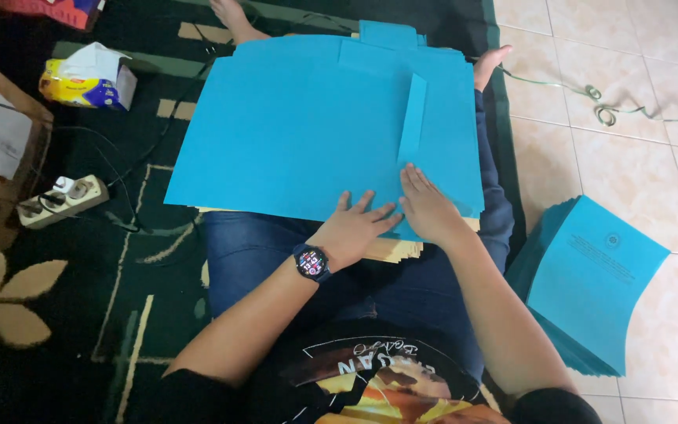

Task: Sorting and stacking blue paper folders on the floor in a print shop finishing area.

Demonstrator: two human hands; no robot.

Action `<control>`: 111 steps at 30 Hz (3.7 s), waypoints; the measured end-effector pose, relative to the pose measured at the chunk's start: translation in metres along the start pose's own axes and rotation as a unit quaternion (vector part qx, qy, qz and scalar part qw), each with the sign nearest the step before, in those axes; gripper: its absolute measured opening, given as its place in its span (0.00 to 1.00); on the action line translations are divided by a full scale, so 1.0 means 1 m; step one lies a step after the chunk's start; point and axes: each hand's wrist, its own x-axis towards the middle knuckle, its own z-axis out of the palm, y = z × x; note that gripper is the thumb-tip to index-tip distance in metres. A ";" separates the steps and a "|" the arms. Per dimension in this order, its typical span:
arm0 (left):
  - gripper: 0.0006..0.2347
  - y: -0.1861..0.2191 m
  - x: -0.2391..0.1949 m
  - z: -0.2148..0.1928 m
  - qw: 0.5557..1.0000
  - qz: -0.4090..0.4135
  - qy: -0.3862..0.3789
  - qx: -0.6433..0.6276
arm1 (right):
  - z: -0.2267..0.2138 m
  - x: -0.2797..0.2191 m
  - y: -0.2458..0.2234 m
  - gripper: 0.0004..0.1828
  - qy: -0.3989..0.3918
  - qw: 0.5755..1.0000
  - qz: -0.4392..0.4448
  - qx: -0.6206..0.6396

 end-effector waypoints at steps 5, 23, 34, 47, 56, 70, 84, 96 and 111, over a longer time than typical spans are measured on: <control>0.27 -0.007 -0.002 -0.005 0.999 0.029 0.002 -0.043 | 0.006 0.071 0.058 0.34 0.036 0.999 -0.009 -0.040; 0.18 0.004 -0.050 -0.040 0.935 0.094 0.266 -0.215 | 0.024 0.122 0.187 0.29 0.209 0.836 -0.087 0.501; 0.09 -0.044 -0.069 -0.042 0.726 0.027 0.372 -0.578 | 0.007 0.003 0.115 0.39 0.337 0.621 -0.185 0.683; 0.20 -0.116 0.006 -0.015 0.587 -0.171 0.474 -0.633 | -0.013 0.018 0.119 0.28 0.311 0.903 0.131 0.266; 0.32 -0.128 0.037 0.012 0.909 -0.296 0.292 -0.029 | 0.025 0.082 0.064 0.25 0.287 0.937 0.144 -0.141; 0.27 -0.117 0.036 -0.002 0.921 -0.351 0.163 -0.040 | -0.023 0.158 0.112 0.38 0.225 0.972 -0.060 -0.021; 0.51 -0.068 -0.032 -0.005 0.982 -0.175 -0.034 0.068 | 0.021 -0.053 0.092 0.42 0.130 0.987 0.088 0.033; 0.22 0.041 -0.038 -0.114 0.980 -0.146 0.032 -0.134 | 0.042 -0.110 0.039 0.39 0.487 0.759 0.048 0.430; 0.19 0.222 0.172 0.011 0.623 0.017 0.033 -0.781 | 0.108 -0.306 0.226 0.24 0.655 0.618 0.199 0.387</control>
